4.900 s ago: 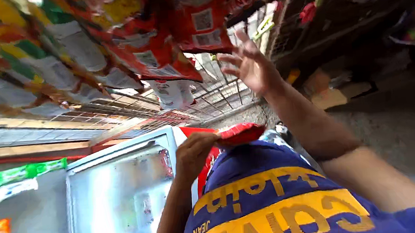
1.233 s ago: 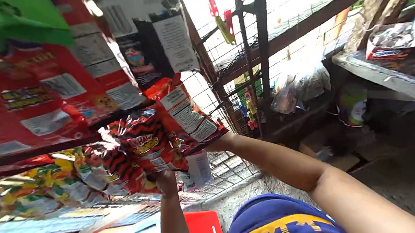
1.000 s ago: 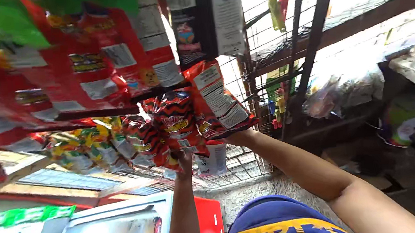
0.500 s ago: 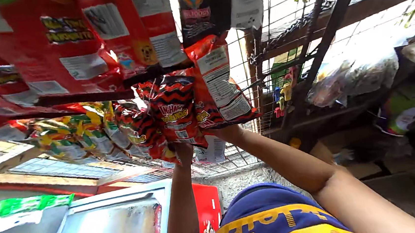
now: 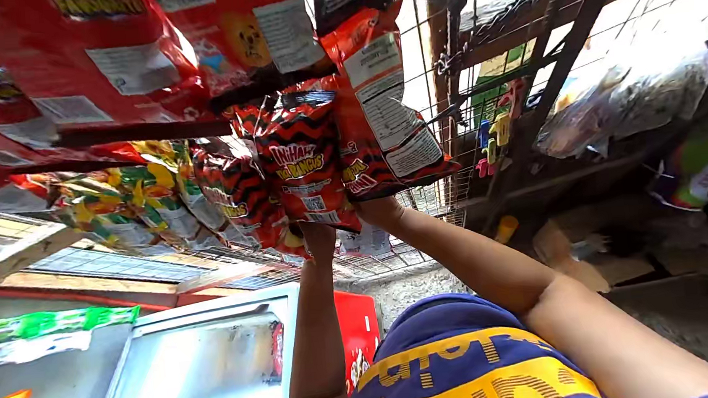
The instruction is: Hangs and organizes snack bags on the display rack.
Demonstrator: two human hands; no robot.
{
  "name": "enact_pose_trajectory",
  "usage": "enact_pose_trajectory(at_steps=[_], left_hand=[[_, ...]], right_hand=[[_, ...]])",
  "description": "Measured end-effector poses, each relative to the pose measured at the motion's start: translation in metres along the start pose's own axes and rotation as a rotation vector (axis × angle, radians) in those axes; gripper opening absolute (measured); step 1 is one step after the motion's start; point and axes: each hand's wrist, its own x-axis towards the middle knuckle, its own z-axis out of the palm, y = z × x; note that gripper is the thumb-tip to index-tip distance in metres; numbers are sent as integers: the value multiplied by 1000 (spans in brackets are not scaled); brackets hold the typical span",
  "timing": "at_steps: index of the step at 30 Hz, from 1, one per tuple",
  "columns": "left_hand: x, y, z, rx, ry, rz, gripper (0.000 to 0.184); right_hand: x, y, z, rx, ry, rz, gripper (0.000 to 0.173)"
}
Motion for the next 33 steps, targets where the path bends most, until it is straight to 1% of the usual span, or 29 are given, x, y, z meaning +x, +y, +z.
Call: enact_pose_trajectory(at_steps=[3,6,7,8,10,13,18,20,25,27,29,31,33], left_hand=[[0,8,-6,97,-67,-59,39],[-2,9,-12,77,-41,-84,42],[-3,8,-14,103,-58,-94,44],[-3,7,-12,122,-58,-82,45],[0,0,-5,120,5,-9,43],[-1,1,-3,116,53,7,42],[-1,3,-5,80,72,13,42],[-2,7,-9,59,37,-7,43],[2,8,-8,76,70,-31,41],[2,8,-7,62,84,-22,41],[2,10,-8,42,86,-15,41],[2,16,-11,68,56,-49,38],[1,20,-13,107,1,-108,40]], right_hand=[[3,2,0,1,14,-11,15],[5,-4,2,-14,6,16,16],[5,-6,3,-16,9,43,16],[4,-7,2,-3,-19,84,17],[5,-6,1,55,-55,147,20],[6,-6,2,105,2,151,23],[10,-10,-1,111,-8,169,22],[11,-10,-1,109,-54,207,23],[16,-14,-3,131,-118,274,24],[15,-12,-2,133,-103,271,23],[16,-10,-2,115,-134,265,22],[16,-8,-3,114,-190,256,23],[17,-10,-9,117,-248,249,23]])
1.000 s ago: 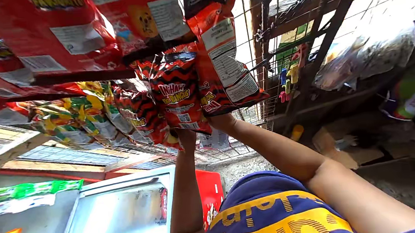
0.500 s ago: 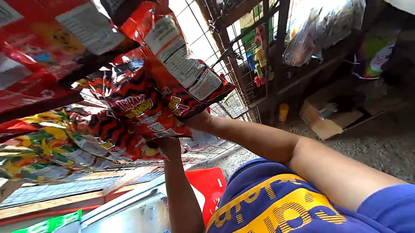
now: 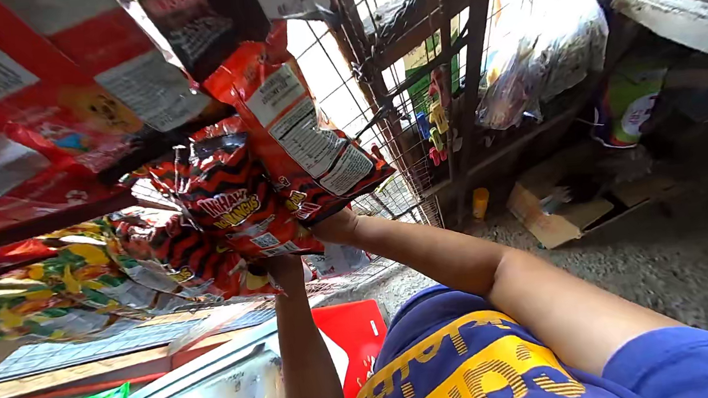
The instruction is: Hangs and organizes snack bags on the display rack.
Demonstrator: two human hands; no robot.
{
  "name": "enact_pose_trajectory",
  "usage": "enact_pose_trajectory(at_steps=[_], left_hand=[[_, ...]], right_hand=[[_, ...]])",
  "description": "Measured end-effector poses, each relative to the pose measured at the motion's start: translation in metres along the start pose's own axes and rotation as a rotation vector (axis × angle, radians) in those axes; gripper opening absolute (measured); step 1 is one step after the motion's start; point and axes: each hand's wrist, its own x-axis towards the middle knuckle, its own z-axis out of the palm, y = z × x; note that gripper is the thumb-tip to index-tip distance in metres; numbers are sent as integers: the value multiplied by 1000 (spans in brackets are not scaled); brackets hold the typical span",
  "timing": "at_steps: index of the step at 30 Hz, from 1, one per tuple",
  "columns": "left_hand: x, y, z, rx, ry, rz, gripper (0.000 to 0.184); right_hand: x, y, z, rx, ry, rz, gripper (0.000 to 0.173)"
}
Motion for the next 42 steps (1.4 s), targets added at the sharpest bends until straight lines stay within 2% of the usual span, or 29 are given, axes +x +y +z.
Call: enact_pose_trajectory(at_steps=[2,4,9,11,14,17,21,23,24,26,28,30,31,33,37,39,42], left_hand=[[-1,1,0,13,-25,-34,44],[-1,-4,8,-41,67,14,43],[-3,-14,32,-155,305,151,40],[-3,-21,45,-174,378,246,35],[-12,-27,59,-194,405,304,46],[-30,-27,73,-211,424,288,55],[-64,-30,88,-310,416,308,63],[-82,-28,95,-367,366,350,62],[-91,-28,99,-375,342,382,60],[-104,-32,110,-390,318,468,54],[-110,-36,120,-381,335,553,48],[-108,-42,122,-358,380,624,40],[-104,-46,121,-352,396,660,38],[-95,-50,116,-388,398,719,37],[-91,-51,115,-507,327,796,36],[-97,-49,120,-563,262,854,34],[-112,-43,135,-654,129,952,31]], right_hand=[[1,-6,-16,7,-138,51,22],[2,-2,-24,29,-232,48,24],[-20,39,-13,-251,33,-401,22],[-32,54,-14,-317,133,-484,21],[-59,71,-26,-282,112,-474,27],[-90,94,-43,-205,83,-481,22],[-167,135,-64,-187,31,-429,18],[-220,157,-75,-199,-91,-290,18],[-249,167,-81,-201,-213,-172,18],[-305,182,-93,-184,-559,188,22],[-347,188,-106,-178,-927,632,30],[-382,189,-108,-218,-1148,993,35],[-400,188,-106,-233,-1191,1126,36],[-430,184,-100,-212,-1134,1311,40],[-462,166,-81,-31,-712,1483,54],[-463,153,-71,-4,-601,1508,57],[-463,135,-68,20,-528,1454,49]])
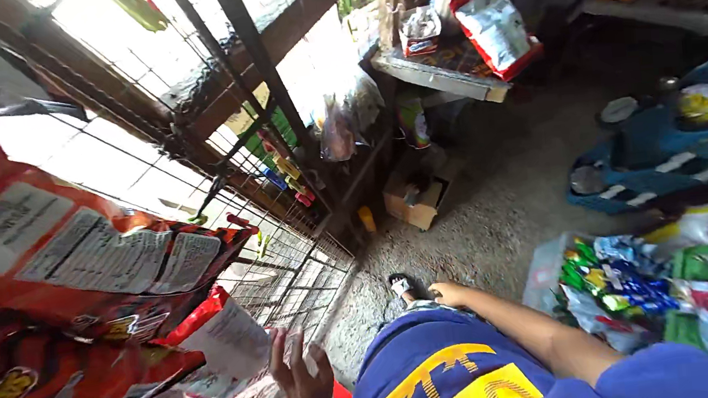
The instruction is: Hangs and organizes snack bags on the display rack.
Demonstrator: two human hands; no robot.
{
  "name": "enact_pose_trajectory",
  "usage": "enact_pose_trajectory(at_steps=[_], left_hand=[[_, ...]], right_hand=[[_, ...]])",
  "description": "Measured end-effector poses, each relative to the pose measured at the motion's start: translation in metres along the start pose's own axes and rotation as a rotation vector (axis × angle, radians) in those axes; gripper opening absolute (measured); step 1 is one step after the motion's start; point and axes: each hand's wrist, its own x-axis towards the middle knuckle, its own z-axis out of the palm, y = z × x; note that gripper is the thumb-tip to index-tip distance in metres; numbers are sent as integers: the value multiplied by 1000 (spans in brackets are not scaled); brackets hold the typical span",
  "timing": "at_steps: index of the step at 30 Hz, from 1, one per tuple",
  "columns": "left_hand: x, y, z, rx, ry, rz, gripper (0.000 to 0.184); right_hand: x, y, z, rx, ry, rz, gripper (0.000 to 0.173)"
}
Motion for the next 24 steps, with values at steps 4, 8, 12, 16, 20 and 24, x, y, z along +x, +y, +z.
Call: enact_pose_trajectory(at_steps=[4,8,12,16,20,24], left_hand=[[1,18,27,-164,-88,52,26],[12,36,45,-271,-161,60,24],[22,42,67,-293,-203,20,24],[35,64,107,-339,-205,-105,24],[63,111,157,-432,-286,-219,25],[93,150,200,-512,-516,-269,26]], right_hand=[[-20,19,-5,135,114,-44,43],[-44,35,-56,358,402,46,40],[-59,50,-160,665,889,20,33],[-77,71,-296,1032,1365,-188,35],[-100,86,-415,1357,1432,-231,56],[-107,77,-472,1353,1094,-627,47]])
